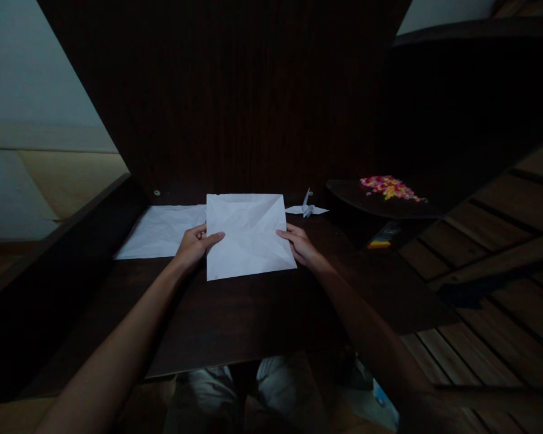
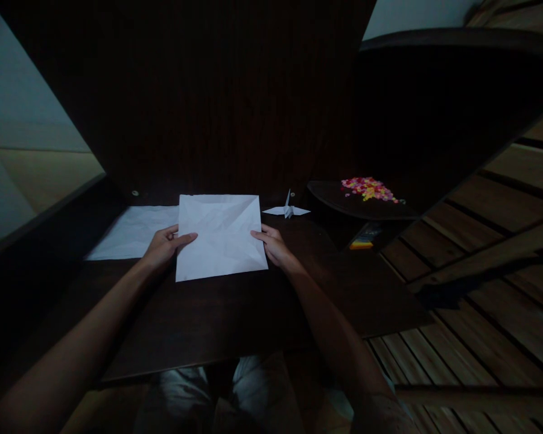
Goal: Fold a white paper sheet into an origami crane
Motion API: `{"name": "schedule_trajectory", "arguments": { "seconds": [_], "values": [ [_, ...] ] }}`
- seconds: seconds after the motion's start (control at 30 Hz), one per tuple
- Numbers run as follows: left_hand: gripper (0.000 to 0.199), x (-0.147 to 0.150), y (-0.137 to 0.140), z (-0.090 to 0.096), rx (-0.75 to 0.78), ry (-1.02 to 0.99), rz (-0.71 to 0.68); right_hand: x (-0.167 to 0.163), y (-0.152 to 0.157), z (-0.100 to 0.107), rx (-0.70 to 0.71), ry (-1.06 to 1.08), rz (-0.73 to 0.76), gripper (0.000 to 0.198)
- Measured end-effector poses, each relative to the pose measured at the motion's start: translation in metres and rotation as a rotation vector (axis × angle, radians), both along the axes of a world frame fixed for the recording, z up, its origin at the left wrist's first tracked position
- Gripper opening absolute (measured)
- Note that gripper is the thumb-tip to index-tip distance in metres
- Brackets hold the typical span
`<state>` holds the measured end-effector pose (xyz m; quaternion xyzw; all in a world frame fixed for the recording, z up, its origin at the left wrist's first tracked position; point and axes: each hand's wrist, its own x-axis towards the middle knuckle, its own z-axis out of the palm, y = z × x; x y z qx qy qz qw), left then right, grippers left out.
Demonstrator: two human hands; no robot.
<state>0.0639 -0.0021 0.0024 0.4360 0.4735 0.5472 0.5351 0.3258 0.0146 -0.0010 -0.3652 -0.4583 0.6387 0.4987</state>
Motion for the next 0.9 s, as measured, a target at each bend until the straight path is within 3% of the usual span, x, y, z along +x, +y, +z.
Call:
{"name": "schedule_trajectory", "arguments": {
  "seconds": [0.3, 0.4, 0.53, 0.7, 0.9],
  "values": [
    [0.043, 0.011, 0.002, -0.002, 0.092, -0.113, 0.253, 0.001, -0.007, 0.0, 0.086, 0.031, 0.116, 0.048],
    [0.047, 0.014, 0.002, -0.002, 0.123, -0.057, 0.298, -0.004, -0.008, -0.002, 0.098, 0.038, 0.029, 0.039],
    [0.048, 0.021, -0.003, -0.002, 0.162, 0.09, 0.263, -0.013, -0.006, -0.005, 0.084, -0.01, -0.085, 0.037],
    [0.046, 0.029, -0.009, -0.005, 0.174, 0.229, 0.114, -0.019, -0.004, -0.015, 0.138, -0.1, -0.198, 0.034],
    [0.043, 0.024, -0.004, -0.014, 0.154, 0.462, 0.121, -0.015, 0.004, -0.026, 0.205, -0.29, -0.298, 0.032]
  ]
}}
